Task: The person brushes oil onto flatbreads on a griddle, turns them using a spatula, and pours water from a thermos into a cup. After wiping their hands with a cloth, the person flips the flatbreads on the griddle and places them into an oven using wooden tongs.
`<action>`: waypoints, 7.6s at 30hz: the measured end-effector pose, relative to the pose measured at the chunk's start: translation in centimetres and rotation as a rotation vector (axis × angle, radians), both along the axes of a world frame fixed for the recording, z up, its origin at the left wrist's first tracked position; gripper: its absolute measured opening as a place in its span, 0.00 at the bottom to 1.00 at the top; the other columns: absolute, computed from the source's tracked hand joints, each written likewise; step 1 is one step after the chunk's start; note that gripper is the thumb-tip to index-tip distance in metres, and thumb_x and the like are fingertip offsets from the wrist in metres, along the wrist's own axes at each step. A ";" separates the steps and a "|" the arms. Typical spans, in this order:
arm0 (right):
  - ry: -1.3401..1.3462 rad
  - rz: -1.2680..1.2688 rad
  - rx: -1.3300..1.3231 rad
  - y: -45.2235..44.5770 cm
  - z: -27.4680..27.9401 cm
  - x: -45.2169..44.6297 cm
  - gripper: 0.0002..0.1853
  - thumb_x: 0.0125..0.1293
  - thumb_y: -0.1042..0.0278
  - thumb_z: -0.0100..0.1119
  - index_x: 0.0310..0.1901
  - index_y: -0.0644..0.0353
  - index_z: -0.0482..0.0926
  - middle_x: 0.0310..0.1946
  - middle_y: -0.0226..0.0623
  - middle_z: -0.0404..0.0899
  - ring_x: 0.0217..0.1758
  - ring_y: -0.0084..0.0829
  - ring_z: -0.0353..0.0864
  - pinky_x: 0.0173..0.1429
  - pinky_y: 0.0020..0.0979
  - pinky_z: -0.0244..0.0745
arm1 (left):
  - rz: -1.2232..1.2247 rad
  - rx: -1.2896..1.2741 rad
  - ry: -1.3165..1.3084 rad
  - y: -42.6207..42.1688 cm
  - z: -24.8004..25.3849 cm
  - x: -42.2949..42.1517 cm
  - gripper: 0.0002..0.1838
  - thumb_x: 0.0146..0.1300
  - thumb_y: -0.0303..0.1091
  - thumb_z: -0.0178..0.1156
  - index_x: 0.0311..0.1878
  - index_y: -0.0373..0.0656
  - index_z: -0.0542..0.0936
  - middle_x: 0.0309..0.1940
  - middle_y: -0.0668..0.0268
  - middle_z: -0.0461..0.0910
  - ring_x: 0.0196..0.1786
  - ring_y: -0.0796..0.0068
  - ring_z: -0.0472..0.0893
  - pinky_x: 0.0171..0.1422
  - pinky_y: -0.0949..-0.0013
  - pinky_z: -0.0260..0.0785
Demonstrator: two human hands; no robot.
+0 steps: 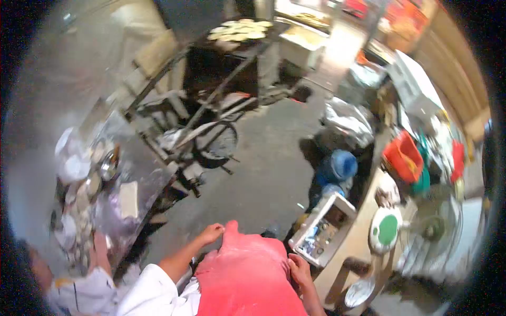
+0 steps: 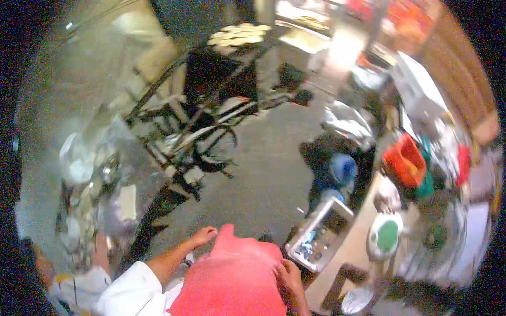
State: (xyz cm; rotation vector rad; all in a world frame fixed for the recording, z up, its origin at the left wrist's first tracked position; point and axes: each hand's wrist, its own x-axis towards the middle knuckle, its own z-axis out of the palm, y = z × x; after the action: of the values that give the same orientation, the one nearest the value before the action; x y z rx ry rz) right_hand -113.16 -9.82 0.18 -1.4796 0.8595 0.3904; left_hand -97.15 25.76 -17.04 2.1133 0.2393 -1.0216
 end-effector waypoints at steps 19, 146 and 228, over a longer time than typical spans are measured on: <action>0.371 1.054 -0.384 7.4 1.0 29.3 0.21 0.67 0.55 0.61 0.52 0.65 0.79 0.38 0.46 0.85 0.43 0.36 0.85 0.45 0.36 0.79 | 0.275 -0.008 -0.685 11.4 14.3 20.9 0.16 0.69 0.32 0.57 0.57 0.39 0.77 0.49 0.52 0.83 0.51 0.56 0.83 0.55 0.60 0.75; -0.238 0.540 0.307 -24.0 4.6 81.1 0.18 0.77 0.62 0.48 0.61 0.64 0.73 0.37 0.33 0.80 0.33 0.20 0.76 0.38 0.25 0.74 | 0.555 -1.017 -0.058 -39.6 17.4 73.6 0.09 0.74 0.40 0.55 0.45 0.45 0.77 0.34 0.71 0.81 0.35 0.82 0.82 0.39 0.76 0.76; -0.333 0.714 -0.288 -0.2 -1.5 124.0 0.14 0.71 0.71 0.46 0.48 0.69 0.78 0.24 0.31 0.73 0.27 0.22 0.71 0.31 0.29 0.68 | 0.433 -0.169 -0.553 -4.9 3.3 125.6 0.29 0.71 0.47 0.55 0.68 0.39 0.67 0.60 0.51 0.76 0.59 0.61 0.78 0.63 0.61 0.69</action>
State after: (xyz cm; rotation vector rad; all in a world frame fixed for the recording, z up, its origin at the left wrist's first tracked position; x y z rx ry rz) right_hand 10.86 -10.01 -1.35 -2.0358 0.0968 0.5347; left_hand 28.42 20.84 -13.75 1.9803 0.3023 -0.1843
